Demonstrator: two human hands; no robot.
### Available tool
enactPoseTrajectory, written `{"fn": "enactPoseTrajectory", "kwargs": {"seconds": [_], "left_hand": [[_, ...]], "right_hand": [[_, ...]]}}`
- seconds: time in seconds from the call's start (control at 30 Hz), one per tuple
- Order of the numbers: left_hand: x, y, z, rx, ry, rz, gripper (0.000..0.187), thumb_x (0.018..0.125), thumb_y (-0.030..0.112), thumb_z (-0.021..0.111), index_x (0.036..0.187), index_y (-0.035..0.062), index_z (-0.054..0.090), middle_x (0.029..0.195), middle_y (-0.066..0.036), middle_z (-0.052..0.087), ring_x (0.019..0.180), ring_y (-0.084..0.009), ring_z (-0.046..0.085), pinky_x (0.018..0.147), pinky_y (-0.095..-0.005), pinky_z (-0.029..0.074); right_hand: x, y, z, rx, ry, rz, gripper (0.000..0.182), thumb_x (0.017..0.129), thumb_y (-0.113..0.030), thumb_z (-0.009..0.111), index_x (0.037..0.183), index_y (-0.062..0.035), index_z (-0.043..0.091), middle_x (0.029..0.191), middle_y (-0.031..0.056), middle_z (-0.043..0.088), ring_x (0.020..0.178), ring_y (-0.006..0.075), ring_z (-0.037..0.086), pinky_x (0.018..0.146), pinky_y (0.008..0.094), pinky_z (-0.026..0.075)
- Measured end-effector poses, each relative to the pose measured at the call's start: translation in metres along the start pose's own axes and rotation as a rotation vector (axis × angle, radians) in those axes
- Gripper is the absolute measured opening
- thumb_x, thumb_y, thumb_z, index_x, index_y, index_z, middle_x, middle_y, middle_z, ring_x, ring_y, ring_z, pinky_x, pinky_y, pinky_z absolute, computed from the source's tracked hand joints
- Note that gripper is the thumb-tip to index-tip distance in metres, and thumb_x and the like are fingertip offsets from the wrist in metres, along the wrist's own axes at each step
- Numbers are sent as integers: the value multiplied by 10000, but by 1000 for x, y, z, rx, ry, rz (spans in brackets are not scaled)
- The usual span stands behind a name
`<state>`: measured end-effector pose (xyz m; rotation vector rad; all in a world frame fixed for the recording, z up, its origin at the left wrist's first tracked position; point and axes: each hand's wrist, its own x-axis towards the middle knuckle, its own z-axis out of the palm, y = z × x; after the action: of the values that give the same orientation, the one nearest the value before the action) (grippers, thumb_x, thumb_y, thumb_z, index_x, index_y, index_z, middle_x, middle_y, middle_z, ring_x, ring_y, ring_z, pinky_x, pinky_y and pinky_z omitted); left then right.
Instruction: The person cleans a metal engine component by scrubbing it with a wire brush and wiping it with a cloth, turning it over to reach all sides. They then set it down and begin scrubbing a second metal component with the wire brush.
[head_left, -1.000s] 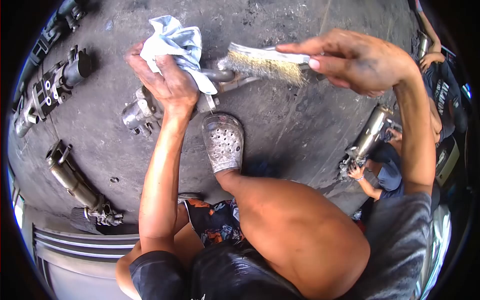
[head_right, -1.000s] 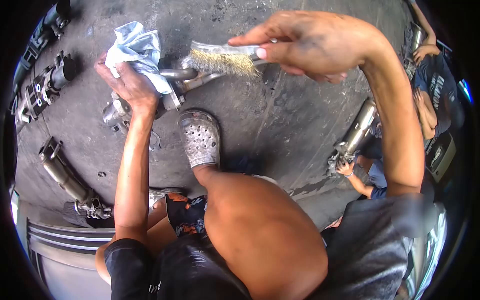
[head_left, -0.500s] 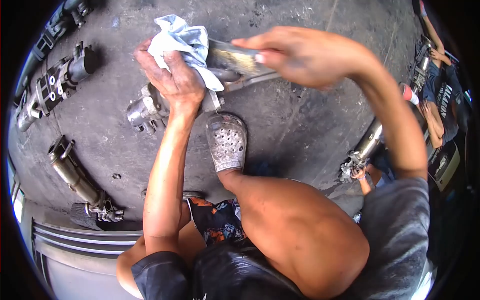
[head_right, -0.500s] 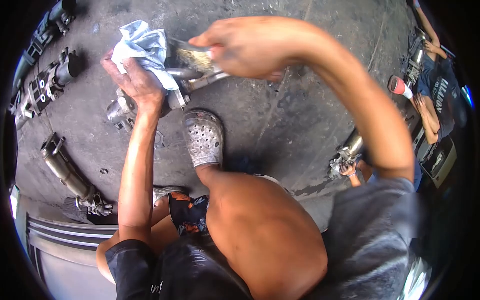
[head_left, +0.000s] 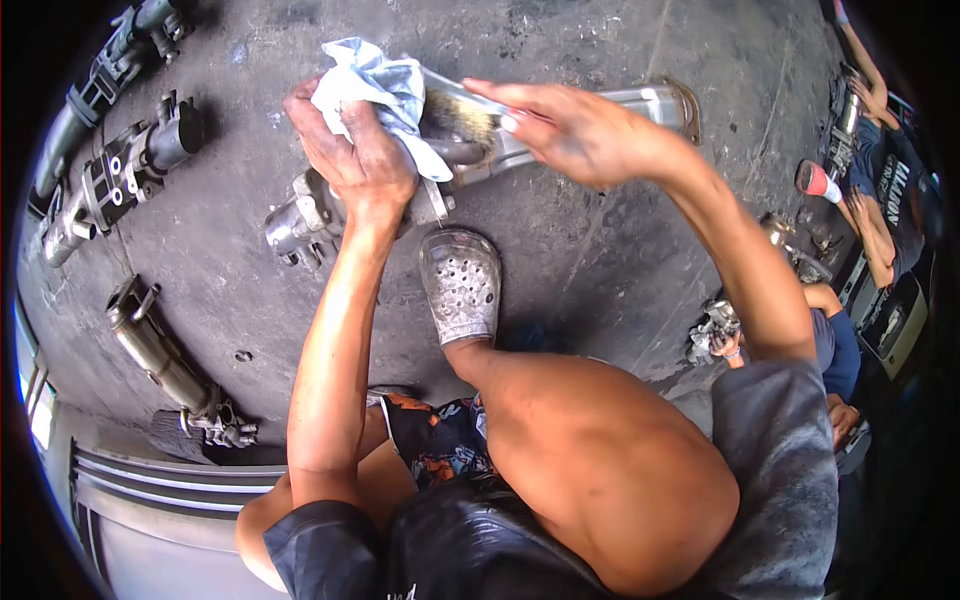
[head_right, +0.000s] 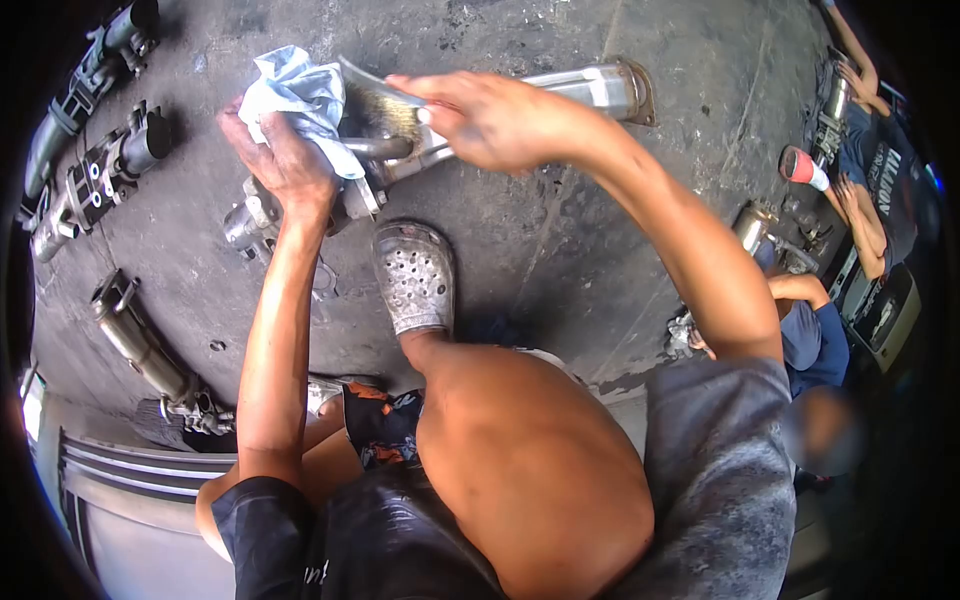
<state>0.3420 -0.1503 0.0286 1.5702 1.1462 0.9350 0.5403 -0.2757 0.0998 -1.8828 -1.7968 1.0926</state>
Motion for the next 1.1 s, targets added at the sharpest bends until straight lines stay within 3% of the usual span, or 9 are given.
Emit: {"fn": "enactPoseTrajectory", "kwargs": {"seconds": [0.1,0.2,0.23,0.33,0.43,0.47,0.6,0.87,1.1], "left_hand": [[-1,-12,-2,91,-40,140,278,1011,222,476,1089,-41,521,1030,-220,541,904,-394,579,837,-512,463],[2,-18,-3,407,-26,532,229,995,189,491,1031,-24,567,1019,-198,525,901,-387,562,805,-538,459],[2,-5,-2,111,-53,110,259,985,239,522,1047,-4,588,1028,-239,587,938,-434,594,837,-539,470],[4,-8,-1,130,-94,164,320,1012,266,497,1057,-30,611,989,-235,638,907,-406,637,850,-488,476],[-4,-37,-4,832,-95,474,596,993,313,602,1467,-24,471,1352,-303,568,1281,-377,550,1113,-489,424],[-3,-21,1,266,-148,-87,654,1017,332,556,1507,-71,399,1472,-342,475,1406,-422,443,1219,-472,275],[6,-21,1,194,-237,-122,661,1014,309,569,1498,-103,391,1520,-325,439,1447,-417,404,1213,-428,295],[9,-5,-4,-88,-273,-60,476,1038,357,541,1235,-69,623,1097,-208,710,1025,-326,678,932,-429,524],[11,-13,1,148,-195,10,409,990,355,539,1137,-23,592,1097,-308,658,1073,-501,617,929,-530,457]], "right_hand": [[-46,-52,-22,327,-100,442,529,1082,-187,474,1600,-151,374,816,78,568,667,134,535,662,307,479],[-108,-74,-28,299,-78,621,526,1057,-131,520,1573,-131,415,808,97,631,616,150,522,656,318,497],[-126,-78,-26,189,-12,621,537,1045,-109,543,1568,-124,421,774,90,622,585,140,520,629,318,499],[-163,-94,-25,181,139,754,541,1013,-55,581,1538,-140,480,791,100,609,613,173,549,625,348,502],[-176,-89,-28,-212,101,316,510,989,-90,633,1484,-187,557,810,82,587,659,217,580,609,360,515],[-179,-90,-34,-328,38,243,500,977,-113,660,1459,-223,591,819,72,574,678,234,588,601,364,520],[-143,-63,-59,-620,-193,77,498,960,-238,683,1433,-364,597,825,63,553,666,239,581,582,387,504],[-70,-14,-93,-763,-277,-214,498,990,-291,629,1473,-377,542,852,57,546,712,244,625,607,412,520],[-32,-16,-71,-832,-274,-344,517,1026,-366,577,1519,-444,443,938,65,619,721,246,671,681,379,571]]}}
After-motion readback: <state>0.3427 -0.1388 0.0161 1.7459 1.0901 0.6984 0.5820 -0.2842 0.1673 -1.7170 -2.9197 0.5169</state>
